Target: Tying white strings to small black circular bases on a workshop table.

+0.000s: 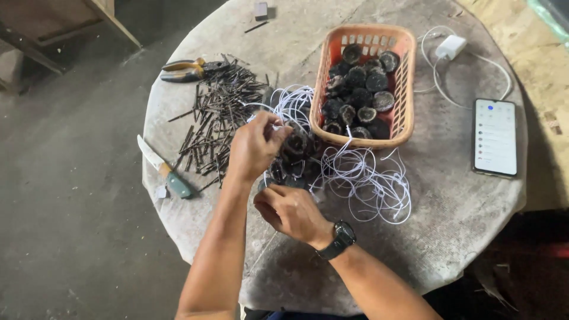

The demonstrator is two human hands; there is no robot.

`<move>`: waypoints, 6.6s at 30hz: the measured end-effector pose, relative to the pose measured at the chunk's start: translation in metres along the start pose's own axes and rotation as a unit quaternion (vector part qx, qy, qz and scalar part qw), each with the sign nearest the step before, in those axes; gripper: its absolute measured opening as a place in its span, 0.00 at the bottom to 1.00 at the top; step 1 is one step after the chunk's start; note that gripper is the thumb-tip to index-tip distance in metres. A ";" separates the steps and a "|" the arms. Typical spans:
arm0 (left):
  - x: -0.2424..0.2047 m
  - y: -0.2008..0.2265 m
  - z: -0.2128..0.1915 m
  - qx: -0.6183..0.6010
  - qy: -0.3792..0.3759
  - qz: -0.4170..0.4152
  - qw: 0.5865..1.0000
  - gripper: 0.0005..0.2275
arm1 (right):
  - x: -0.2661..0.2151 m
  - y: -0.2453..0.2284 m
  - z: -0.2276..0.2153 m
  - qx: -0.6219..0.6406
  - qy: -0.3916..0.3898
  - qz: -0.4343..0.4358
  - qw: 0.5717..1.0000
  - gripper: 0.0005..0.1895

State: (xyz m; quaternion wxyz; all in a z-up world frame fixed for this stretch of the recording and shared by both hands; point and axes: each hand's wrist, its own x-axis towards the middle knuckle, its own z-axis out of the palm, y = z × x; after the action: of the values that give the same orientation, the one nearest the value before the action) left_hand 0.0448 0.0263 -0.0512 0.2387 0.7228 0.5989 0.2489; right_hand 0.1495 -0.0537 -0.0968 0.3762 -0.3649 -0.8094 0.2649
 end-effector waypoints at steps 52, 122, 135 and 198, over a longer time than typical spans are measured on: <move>-0.008 -0.064 0.081 -0.102 0.392 0.280 0.871 0.06 | 0.143 0.249 -0.131 -0.431 -0.047 0.309 0.847 0.19; -0.057 -0.002 0.062 -0.239 0.168 0.235 0.927 0.04 | -0.026 0.023 -0.083 -0.044 0.198 0.305 0.931 0.11; -0.050 -0.010 0.065 -0.257 0.254 0.294 0.885 0.05 | -0.002 0.012 -0.072 0.154 0.342 0.239 0.896 0.06; -0.056 0.007 0.062 -0.466 0.067 0.250 0.846 0.02 | -0.054 0.037 -0.069 0.505 0.425 0.334 0.673 0.06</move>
State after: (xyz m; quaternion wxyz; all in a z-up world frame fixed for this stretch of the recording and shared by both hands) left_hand 0.0806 -0.0329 -0.0980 0.4362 0.6339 0.2258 0.5974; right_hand 0.2436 -0.0642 -0.1055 0.6930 -0.4379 -0.1293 0.5579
